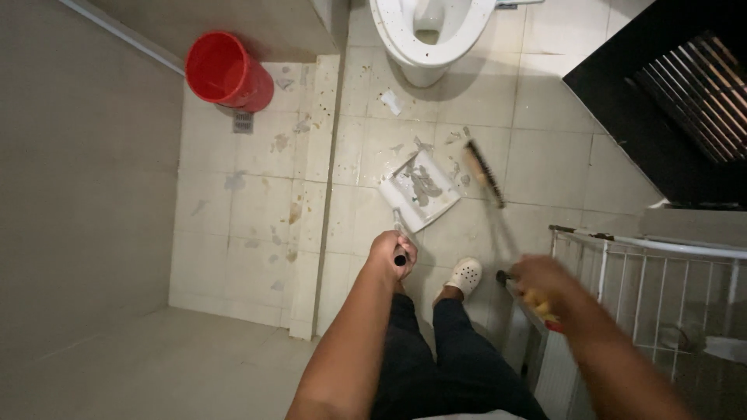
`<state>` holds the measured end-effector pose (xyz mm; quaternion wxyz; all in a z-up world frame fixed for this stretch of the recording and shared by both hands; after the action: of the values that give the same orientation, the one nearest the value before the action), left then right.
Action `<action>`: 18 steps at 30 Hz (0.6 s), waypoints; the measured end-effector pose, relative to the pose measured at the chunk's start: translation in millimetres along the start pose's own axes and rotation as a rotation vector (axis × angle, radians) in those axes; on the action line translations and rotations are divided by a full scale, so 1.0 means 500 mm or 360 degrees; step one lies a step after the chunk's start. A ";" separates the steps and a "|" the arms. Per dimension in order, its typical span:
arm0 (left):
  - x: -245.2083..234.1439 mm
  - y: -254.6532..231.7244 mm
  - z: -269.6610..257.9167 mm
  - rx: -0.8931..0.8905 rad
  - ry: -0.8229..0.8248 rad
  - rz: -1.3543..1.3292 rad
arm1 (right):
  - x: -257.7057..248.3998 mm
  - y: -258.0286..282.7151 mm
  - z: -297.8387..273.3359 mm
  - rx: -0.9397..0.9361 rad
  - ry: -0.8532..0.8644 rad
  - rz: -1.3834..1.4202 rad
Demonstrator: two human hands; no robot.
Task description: Sweep debris from a bathroom floor into a dustpan using a broom.
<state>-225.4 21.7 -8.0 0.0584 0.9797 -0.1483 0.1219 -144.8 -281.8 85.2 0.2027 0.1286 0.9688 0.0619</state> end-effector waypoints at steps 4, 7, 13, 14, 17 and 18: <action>0.013 0.002 0.000 0.0017 -0.0030 0.0099 | 0.016 0.043 -0.075 0.0265 0.0160 0.0849; 0.004 -0.011 0.028 0.0022 0.0019 0.0142 | -0.074 0.073 -0.163 0.0358 0.0136 0.1020; 0.009 -0.031 0.010 -0.0012 -0.0005 0.0126 | -0.143 0.035 -0.160 0.0276 -0.0075 0.1307; 0.015 -0.028 -0.013 -0.0029 -0.0044 0.0163 | -0.141 0.037 -0.150 0.0213 -0.0092 0.1319; 0.004 -0.020 -0.002 0.0013 -0.0010 0.0195 | -0.127 0.046 -0.114 0.0356 -0.0287 0.1317; -0.001 -0.019 0.000 0.0014 -0.0014 0.0190 | -0.105 0.028 -0.073 0.0356 -0.0281 0.1312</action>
<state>-223.1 31.0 -9.0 0.0460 0.9699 -0.2060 0.1215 -109.8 -285.3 140.5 0.2280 0.5307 0.8161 0.0212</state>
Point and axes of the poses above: each hand's wrist, its own z-axis towards the middle knuckle, its own x-axis out of the palm, y = z × x, the point moved 4 cm from there along z, towards the middle knuckle, and after that the axes turned 4 degrees about z, right-handed, at the moved point
